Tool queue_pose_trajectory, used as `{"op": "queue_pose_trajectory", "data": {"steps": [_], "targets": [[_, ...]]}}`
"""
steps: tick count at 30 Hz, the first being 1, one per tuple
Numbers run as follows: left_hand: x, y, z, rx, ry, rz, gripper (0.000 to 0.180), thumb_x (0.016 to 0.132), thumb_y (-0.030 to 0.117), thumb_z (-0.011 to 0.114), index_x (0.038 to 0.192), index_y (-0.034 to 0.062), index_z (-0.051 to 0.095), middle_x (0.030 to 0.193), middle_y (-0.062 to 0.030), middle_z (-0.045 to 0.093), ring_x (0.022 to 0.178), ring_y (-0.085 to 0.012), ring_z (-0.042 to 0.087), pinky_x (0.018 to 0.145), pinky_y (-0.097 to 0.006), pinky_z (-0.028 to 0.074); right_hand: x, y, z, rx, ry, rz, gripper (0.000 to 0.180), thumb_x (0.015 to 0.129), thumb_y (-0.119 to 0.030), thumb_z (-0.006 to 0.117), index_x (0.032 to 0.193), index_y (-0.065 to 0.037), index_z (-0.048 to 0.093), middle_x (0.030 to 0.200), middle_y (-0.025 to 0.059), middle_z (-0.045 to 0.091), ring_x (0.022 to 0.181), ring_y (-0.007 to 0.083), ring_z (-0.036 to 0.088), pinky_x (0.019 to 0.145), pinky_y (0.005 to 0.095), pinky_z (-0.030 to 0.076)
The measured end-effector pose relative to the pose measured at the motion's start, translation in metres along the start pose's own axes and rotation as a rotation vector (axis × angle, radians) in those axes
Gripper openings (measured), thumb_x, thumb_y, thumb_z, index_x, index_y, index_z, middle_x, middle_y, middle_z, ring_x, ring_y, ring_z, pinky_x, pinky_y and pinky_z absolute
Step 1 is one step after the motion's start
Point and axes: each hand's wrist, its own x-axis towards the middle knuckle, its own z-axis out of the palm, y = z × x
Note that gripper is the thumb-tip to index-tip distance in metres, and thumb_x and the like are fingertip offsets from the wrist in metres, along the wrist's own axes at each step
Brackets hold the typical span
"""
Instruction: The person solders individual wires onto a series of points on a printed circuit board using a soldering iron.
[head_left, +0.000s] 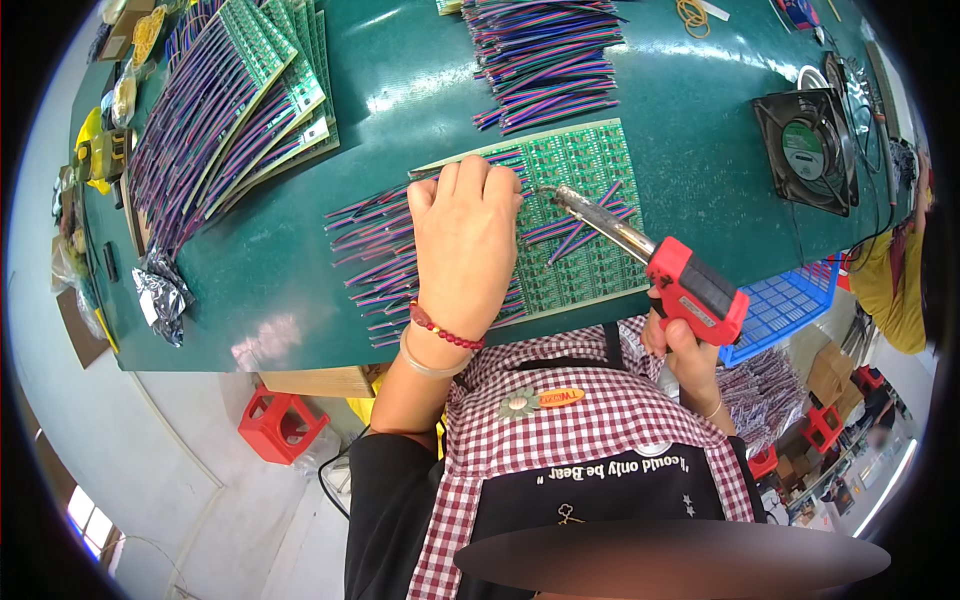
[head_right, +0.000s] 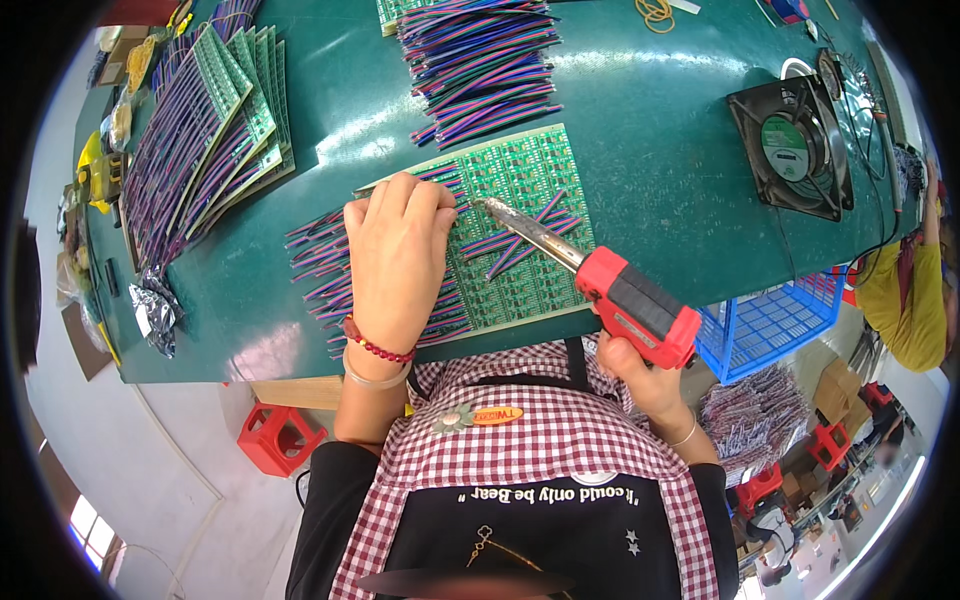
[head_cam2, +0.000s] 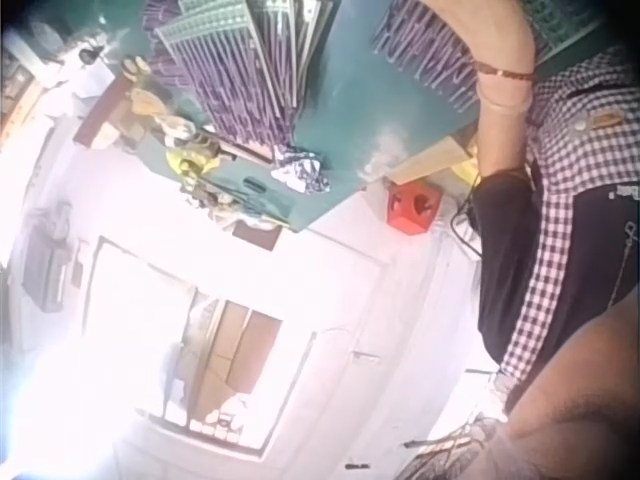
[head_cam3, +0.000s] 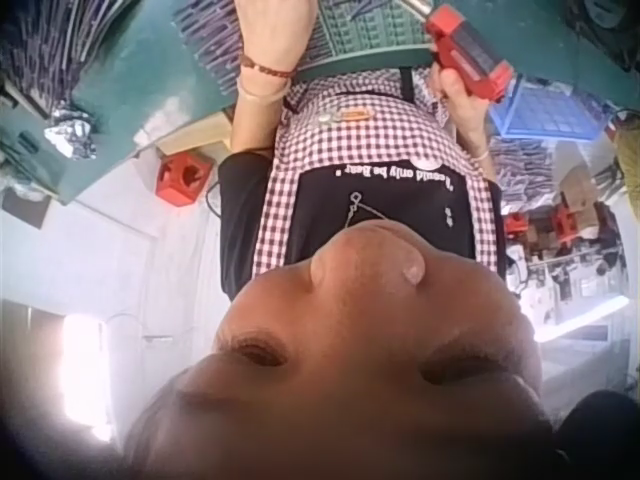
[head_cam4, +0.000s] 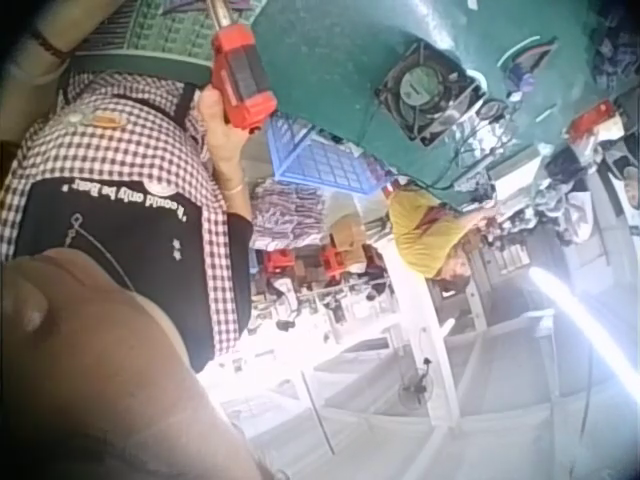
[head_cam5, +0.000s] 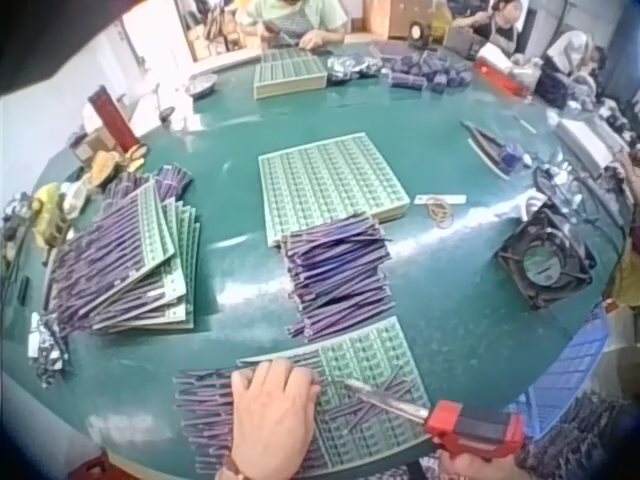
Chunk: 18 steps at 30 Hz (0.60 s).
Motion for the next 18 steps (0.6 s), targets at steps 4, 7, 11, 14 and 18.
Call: {"op": "queue_pose_trajectory", "data": {"steps": [4, 7, 11, 14, 18], "targets": [[-0.0010, 0.0010, 0.0029, -0.075, 0.015, -0.033, 0.009, 0.083, 0.008, 0.065, 0.089, 0.0082, 0.058, 0.087, -0.0059, 0.056, 0.086, -0.0250, 0.056, 0.078, -0.038, 0.037, -0.0002, -0.0029, -0.0013, 0.160, -0.013, -0.002, 0.048, 0.094, -0.028, 0.063, 0.126, 0.006, 0.050, 0.071, 0.0033, 0.054, 0.058, 0.0090, 0.048, 0.053, 0.0248, 0.040], [-0.0019, 0.0015, 0.0033, -0.115, 0.025, -0.055, 0.010, 0.083, 0.006, 0.065, 0.091, 0.0080, 0.058, 0.087, -0.0059, 0.057, 0.085, -0.0255, 0.056, 0.077, -0.037, 0.037, -0.0011, -0.0030, -0.0003, 0.167, -0.014, 0.011, 0.049, 0.094, -0.028, 0.062, 0.127, 0.007, 0.049, 0.070, 0.0031, 0.053, 0.057, 0.0090, 0.047, 0.053, 0.0251, 0.040], [-0.0031, 0.0025, 0.0053, -0.211, 0.086, -0.063, 0.011, 0.085, 0.005, 0.064, 0.094, 0.0074, 0.060, 0.085, -0.0056, 0.061, 0.078, -0.0248, 0.057, 0.078, -0.036, 0.036, 0.0010, -0.0040, 0.0055, 0.086, 0.003, -0.007, 0.056, 0.094, -0.040, 0.060, 0.125, 0.004, 0.046, 0.063, 0.0035, 0.046, 0.049, 0.0108, 0.042, 0.048, 0.0266, 0.037], [-0.0052, 0.0031, 0.0046, -0.289, 0.053, -0.164, 0.010, 0.087, 0.005, 0.063, 0.096, 0.0076, 0.061, 0.082, -0.0056, 0.064, 0.073, -0.0230, 0.056, 0.080, -0.036, 0.035, 0.0020, -0.0047, 0.0071, 0.098, 0.001, -0.008, 0.055, 0.095, -0.040, 0.060, 0.125, 0.005, 0.046, 0.063, 0.0034, 0.046, 0.049, 0.0108, 0.042, 0.048, 0.0267, 0.036], [-0.0068, 0.0050, 0.0070, -0.319, 0.045, -0.197, 0.011, 0.086, 0.003, 0.061, 0.096, 0.0072, 0.060, 0.085, -0.0072, 0.064, 0.081, -0.0251, 0.059, 0.078, -0.037, 0.034, 0.0032, -0.0020, 0.0069, 0.097, -0.005, -0.014, 0.055, 0.095, -0.039, 0.060, 0.125, 0.005, 0.046, 0.063, 0.0034, 0.045, 0.049, 0.0109, 0.042, 0.048, 0.0267, 0.036]]}}
